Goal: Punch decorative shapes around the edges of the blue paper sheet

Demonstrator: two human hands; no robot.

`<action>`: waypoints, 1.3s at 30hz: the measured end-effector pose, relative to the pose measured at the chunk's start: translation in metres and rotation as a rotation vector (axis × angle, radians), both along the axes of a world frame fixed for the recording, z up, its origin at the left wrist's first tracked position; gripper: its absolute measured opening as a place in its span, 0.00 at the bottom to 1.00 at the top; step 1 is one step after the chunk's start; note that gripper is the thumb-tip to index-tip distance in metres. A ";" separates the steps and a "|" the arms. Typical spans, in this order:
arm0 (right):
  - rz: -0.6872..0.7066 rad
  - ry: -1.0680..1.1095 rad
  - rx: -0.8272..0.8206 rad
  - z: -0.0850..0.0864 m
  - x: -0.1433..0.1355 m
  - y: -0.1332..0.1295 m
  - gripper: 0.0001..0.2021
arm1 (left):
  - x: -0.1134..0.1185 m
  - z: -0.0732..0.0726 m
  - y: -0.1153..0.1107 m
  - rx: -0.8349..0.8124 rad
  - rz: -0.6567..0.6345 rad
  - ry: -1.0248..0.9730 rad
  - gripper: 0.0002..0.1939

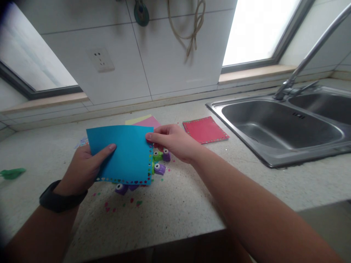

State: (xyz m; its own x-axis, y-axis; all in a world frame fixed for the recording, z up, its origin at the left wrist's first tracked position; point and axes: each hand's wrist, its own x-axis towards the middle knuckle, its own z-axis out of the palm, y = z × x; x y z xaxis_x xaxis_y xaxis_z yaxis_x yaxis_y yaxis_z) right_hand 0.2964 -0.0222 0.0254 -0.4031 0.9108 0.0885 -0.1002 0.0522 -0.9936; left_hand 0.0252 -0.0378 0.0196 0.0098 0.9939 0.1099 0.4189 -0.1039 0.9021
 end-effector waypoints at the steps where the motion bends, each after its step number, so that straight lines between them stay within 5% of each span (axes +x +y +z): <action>1: 0.002 -0.004 0.000 0.000 0.000 0.000 0.15 | 0.000 0.000 0.000 -0.001 -0.002 -0.003 0.25; 39: -0.022 -0.013 0.014 0.002 -0.001 -0.002 0.16 | 0.002 0.002 0.000 0.011 0.022 0.046 0.23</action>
State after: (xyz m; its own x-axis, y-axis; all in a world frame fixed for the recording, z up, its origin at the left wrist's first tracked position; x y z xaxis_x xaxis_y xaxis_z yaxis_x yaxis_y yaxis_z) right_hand 0.2956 -0.0239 0.0272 -0.3845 0.9181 0.0960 -0.0860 0.0680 -0.9940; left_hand 0.0275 -0.0380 0.0217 -0.0072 0.9926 0.1210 0.4621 -0.1040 0.8807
